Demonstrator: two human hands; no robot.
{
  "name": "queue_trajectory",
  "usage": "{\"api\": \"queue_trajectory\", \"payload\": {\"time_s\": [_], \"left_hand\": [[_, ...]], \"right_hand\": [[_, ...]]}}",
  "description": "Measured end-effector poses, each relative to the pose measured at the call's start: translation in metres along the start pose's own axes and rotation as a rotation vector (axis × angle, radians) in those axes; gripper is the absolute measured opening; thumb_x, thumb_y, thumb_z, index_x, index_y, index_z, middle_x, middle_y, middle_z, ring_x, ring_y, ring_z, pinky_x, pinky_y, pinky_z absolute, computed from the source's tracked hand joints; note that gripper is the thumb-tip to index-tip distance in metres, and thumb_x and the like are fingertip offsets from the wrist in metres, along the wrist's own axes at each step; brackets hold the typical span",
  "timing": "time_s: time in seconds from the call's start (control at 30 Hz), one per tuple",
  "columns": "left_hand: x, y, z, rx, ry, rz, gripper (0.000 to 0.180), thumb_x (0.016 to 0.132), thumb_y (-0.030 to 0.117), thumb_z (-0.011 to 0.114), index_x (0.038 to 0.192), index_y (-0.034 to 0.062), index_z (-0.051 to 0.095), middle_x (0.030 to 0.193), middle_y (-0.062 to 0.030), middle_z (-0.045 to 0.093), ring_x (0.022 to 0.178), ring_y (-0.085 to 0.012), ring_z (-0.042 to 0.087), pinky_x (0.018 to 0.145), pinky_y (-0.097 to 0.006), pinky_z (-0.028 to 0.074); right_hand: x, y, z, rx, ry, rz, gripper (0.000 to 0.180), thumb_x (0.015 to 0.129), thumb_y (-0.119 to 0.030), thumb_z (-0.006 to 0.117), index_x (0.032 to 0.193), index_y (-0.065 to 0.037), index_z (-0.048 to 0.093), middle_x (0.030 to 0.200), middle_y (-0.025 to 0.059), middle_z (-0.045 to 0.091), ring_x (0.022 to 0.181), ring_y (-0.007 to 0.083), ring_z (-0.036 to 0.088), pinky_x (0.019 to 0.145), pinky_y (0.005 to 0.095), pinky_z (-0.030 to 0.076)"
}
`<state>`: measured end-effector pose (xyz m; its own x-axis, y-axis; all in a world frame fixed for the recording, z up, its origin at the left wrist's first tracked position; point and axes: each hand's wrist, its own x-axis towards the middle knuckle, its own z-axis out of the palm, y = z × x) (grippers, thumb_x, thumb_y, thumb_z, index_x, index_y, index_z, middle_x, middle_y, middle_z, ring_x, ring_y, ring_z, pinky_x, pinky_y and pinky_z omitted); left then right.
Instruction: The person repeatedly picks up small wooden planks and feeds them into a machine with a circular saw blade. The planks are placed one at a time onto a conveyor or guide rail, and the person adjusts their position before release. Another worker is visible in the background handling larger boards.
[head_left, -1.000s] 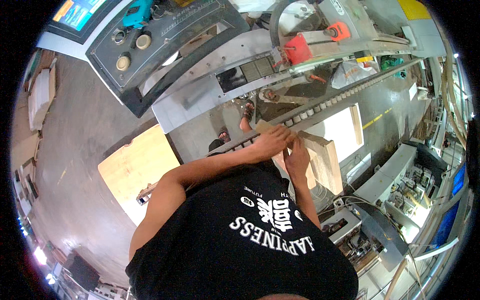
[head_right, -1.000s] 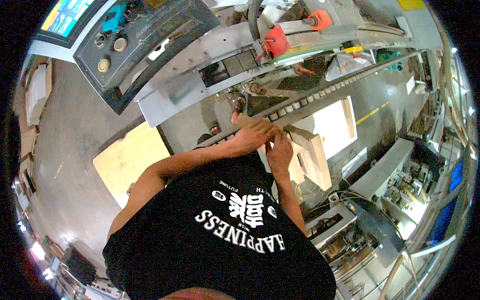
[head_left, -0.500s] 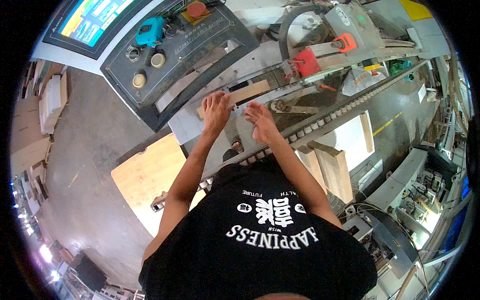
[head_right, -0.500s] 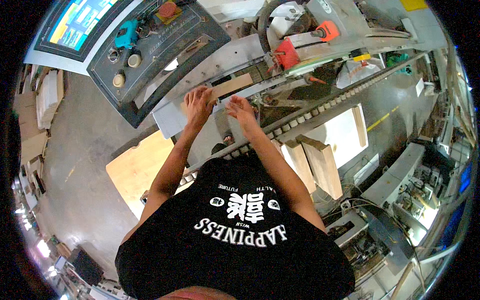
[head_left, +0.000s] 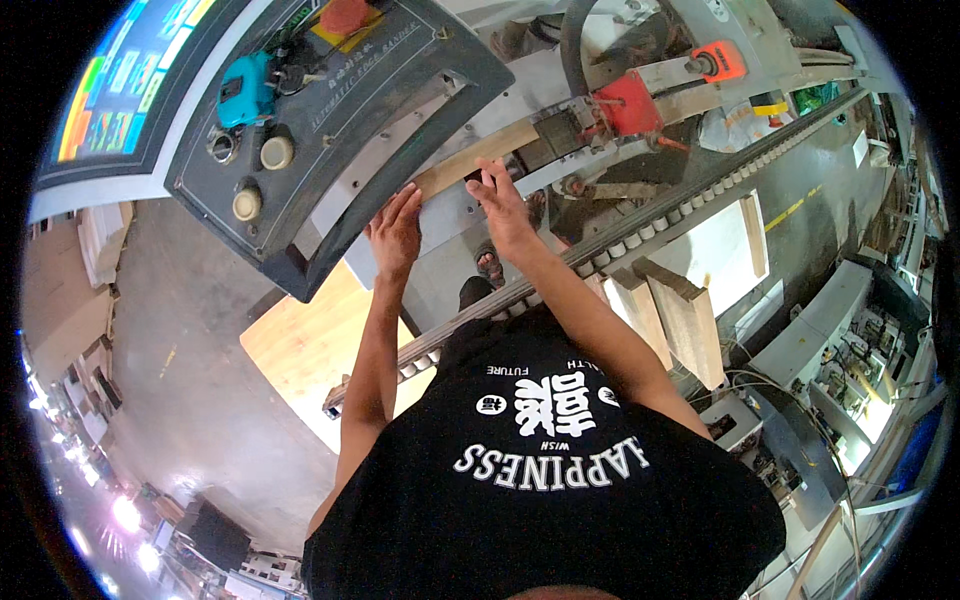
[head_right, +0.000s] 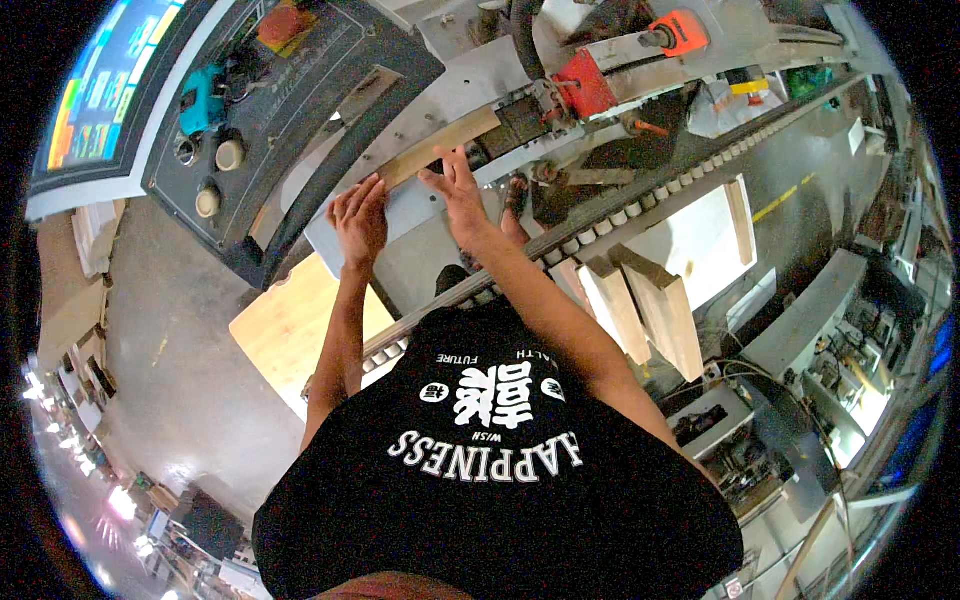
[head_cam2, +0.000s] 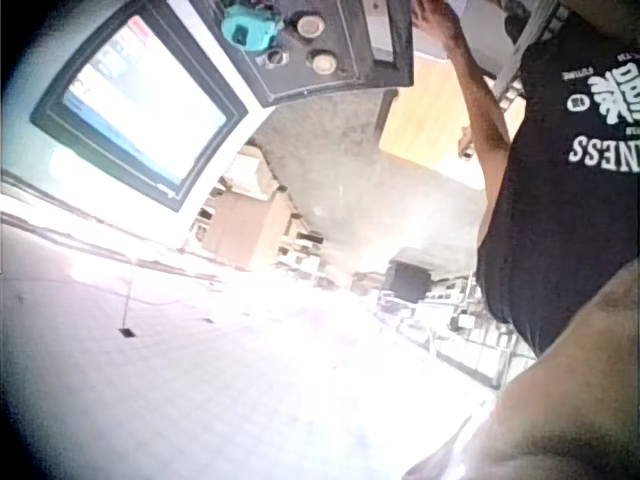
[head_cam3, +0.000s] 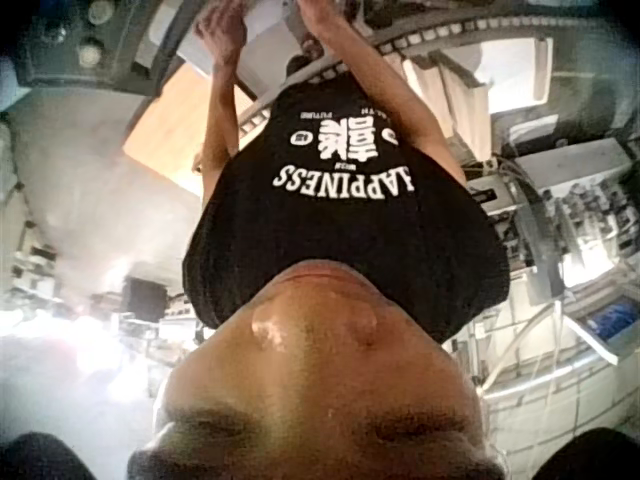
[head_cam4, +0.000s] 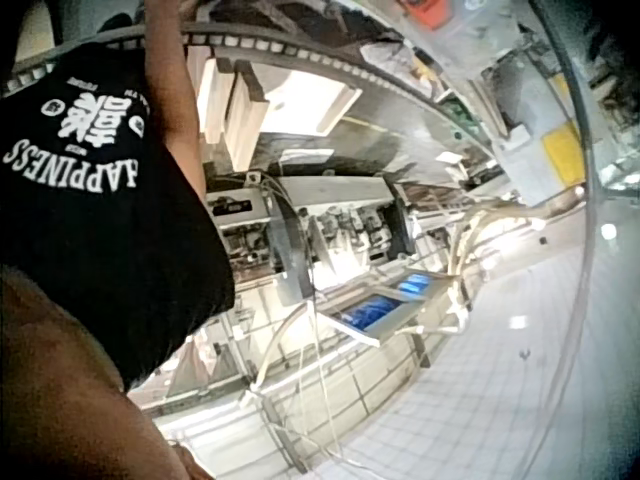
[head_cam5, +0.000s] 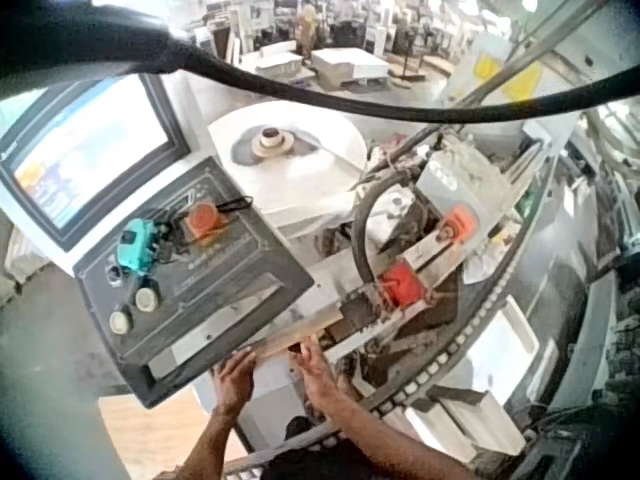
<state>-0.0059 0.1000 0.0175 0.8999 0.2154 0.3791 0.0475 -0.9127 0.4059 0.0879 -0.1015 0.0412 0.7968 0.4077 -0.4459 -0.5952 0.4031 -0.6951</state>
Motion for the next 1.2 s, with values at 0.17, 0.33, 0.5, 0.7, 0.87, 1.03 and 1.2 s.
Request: {"api": "queue_trajectory", "payload": {"time_s": [0.17, 0.33, 0.5, 0.7, 0.87, 1.03, 1.2], "left_hand": [[0.010, -0.001, -0.005, -0.013, -0.174, 0.015, 0.038, 0.095, 0.013, 0.071, 0.131, 0.0255, 0.077, 0.143, 0.0076, 0.072, 0.121, -0.0206, 0.064, 0.114, -0.043, 0.034], [0.024, 0.016, 0.003, -0.031, -0.206, 0.018, 0.045, 0.092, 0.008, 0.070, 0.133, 0.0280, 0.076, 0.146, 0.0082, 0.070, 0.121, -0.0218, 0.063, 0.114, -0.045, 0.034], [0.034, 0.037, 0.025, 0.000, -0.199, 0.037, 0.049, 0.092, 0.005, 0.069, 0.134, 0.0290, 0.076, 0.147, 0.0099, 0.070, 0.121, -0.0217, 0.063, 0.113, -0.046, 0.034], [0.056, 0.067, 0.047, 0.049, -0.215, 0.066, 0.051, 0.090, 0.008, 0.071, 0.136, 0.0291, 0.074, 0.149, 0.0116, 0.068, 0.117, -0.0210, 0.063, 0.113, -0.046, 0.034], [0.077, 0.094, 0.068, 0.007, -0.181, 0.135, 0.059, 0.087, 0.002, 0.069, 0.141, 0.0268, 0.071, 0.152, 0.0104, 0.065, 0.119, -0.0213, 0.061, 0.114, -0.046, 0.033], [0.096, 0.119, 0.104, -0.033, -0.174, 0.179, 0.055, 0.094, 0.007, 0.065, 0.144, 0.0310, 0.068, 0.155, 0.0103, 0.063, 0.117, -0.0219, 0.060, 0.115, -0.047, 0.030], [0.125, 0.153, 0.124, -0.024, -0.118, 0.215, 0.032, 0.098, 0.020, 0.070, 0.129, 0.0271, 0.074, 0.141, 0.0128, 0.071, 0.110, -0.0211, 0.061, 0.114, -0.050, 0.030]], "right_hand": [[-0.002, -0.007, 0.010, -0.023, -0.009, -0.033, 0.080, 0.091, -0.032, 0.088, 0.157, -0.014, 0.047, 0.180, 0.0202, -0.017, 0.168, 0.0267, -0.001, 0.133, 0.0419, 0.012], [0.000, -0.026, 0.002, -0.058, 0.027, -0.018, 0.078, 0.089, -0.036, 0.090, 0.152, -0.013, 0.050, 0.180, 0.0199, -0.015, 0.168, 0.0301, 0.005, 0.132, 0.0435, 0.019], [0.014, -0.037, -0.020, -0.008, 0.068, -0.139, 0.078, 0.088, -0.039, 0.091, 0.151, -0.013, 0.051, 0.180, 0.0208, -0.011, 0.168, 0.0330, 0.007, 0.132, 0.0439, 0.020], [0.029, -0.054, -0.052, -0.012, 0.185, -0.184, 0.075, 0.088, -0.041, 0.088, 0.147, -0.010, 0.053, 0.181, 0.0204, -0.002, 0.167, 0.0351, 0.009, 0.132, 0.0444, 0.022], [0.028, -0.074, -0.068, -0.154, 0.255, -0.320, 0.046, 0.104, -0.025, 0.074, 0.141, -0.002, 0.058, 0.166, 0.0188, 0.040, 0.155, 0.0244, 0.039, 0.127, 0.0372, 0.033], [-0.031, -0.077, -0.077, -0.287, 0.196, -0.305, 0.035, 0.101, -0.015, 0.075, 0.133, -0.004, 0.065, 0.134, 0.0094, 0.070, 0.118, 0.0211, 0.069, 0.100, 0.0357, 0.058], [-0.125, -0.045, -0.129, -0.862, 0.225, -0.215, 0.035, 0.099, -0.020, 0.076, 0.129, -0.005, 0.068, 0.118, 0.0097, 0.073, 0.108, 0.0235, 0.072, 0.096, 0.0376, 0.057]]}}
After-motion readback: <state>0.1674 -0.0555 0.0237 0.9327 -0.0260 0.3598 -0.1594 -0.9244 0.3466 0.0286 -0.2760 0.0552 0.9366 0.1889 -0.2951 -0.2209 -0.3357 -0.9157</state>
